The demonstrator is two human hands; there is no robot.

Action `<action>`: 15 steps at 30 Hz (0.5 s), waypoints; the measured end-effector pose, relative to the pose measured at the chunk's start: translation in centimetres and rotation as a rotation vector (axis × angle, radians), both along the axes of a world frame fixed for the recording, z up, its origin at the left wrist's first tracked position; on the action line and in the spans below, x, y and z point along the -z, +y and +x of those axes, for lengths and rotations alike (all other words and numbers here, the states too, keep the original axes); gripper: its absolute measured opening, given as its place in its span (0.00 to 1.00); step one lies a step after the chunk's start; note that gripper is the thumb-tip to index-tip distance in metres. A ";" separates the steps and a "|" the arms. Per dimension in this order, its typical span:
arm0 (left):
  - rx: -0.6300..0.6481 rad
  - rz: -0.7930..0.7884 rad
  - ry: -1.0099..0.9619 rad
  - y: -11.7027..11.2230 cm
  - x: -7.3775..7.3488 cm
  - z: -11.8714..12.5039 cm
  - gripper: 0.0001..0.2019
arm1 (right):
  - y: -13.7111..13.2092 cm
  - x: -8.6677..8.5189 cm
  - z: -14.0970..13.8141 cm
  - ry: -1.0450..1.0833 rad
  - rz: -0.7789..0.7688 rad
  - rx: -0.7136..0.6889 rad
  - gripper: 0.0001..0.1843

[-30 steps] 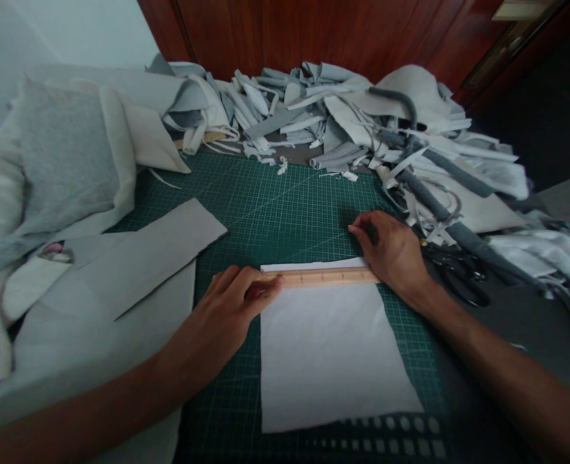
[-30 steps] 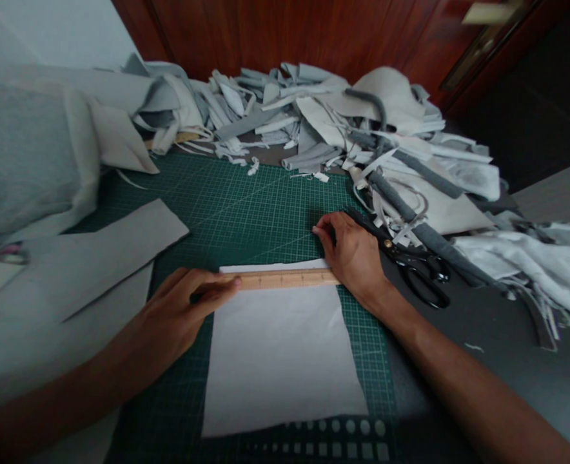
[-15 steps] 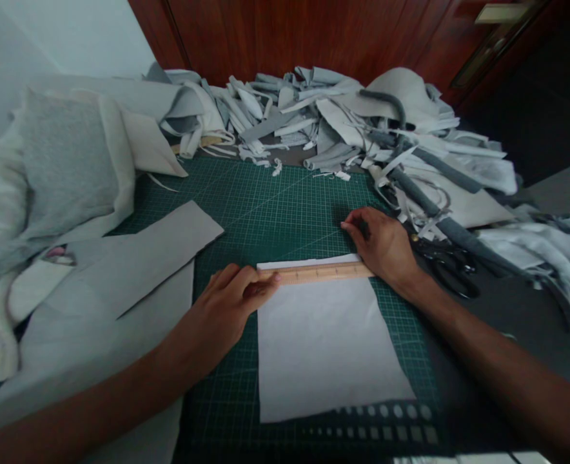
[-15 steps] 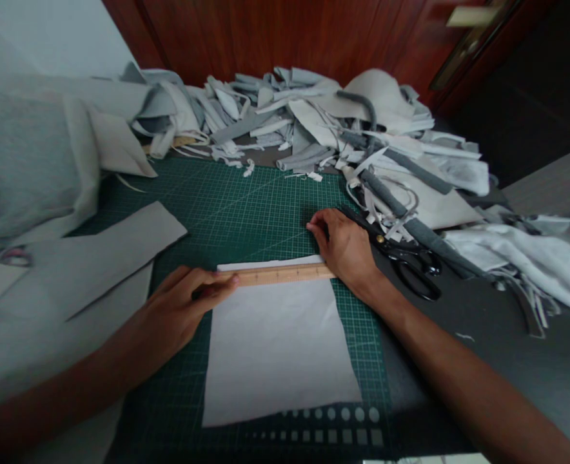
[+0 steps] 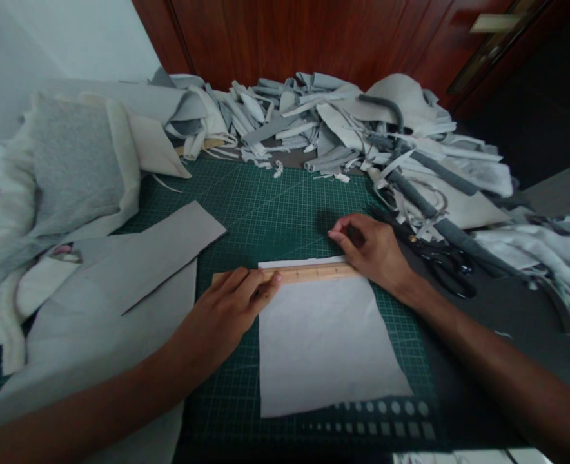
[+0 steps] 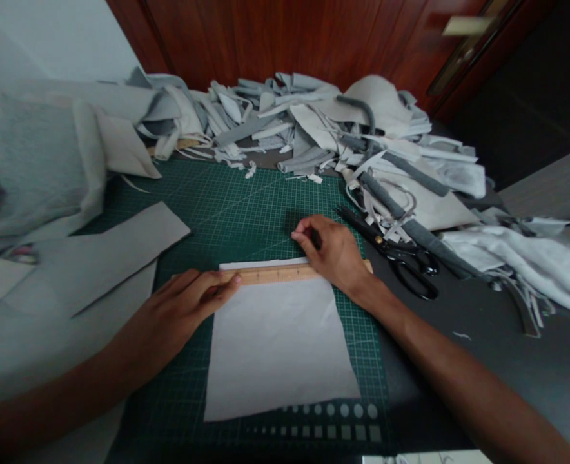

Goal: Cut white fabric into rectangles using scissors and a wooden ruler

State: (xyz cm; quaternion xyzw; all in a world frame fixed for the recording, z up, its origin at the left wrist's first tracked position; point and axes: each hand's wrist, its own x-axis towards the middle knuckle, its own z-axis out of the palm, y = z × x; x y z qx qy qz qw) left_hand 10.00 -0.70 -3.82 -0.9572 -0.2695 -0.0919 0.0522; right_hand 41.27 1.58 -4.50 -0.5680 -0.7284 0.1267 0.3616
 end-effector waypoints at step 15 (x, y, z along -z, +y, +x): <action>-0.002 -0.039 0.025 -1.1 -0.1 0.7 0.25 | 1.1 0.0 -9.2 0.183 -0.326 -0.323 0.06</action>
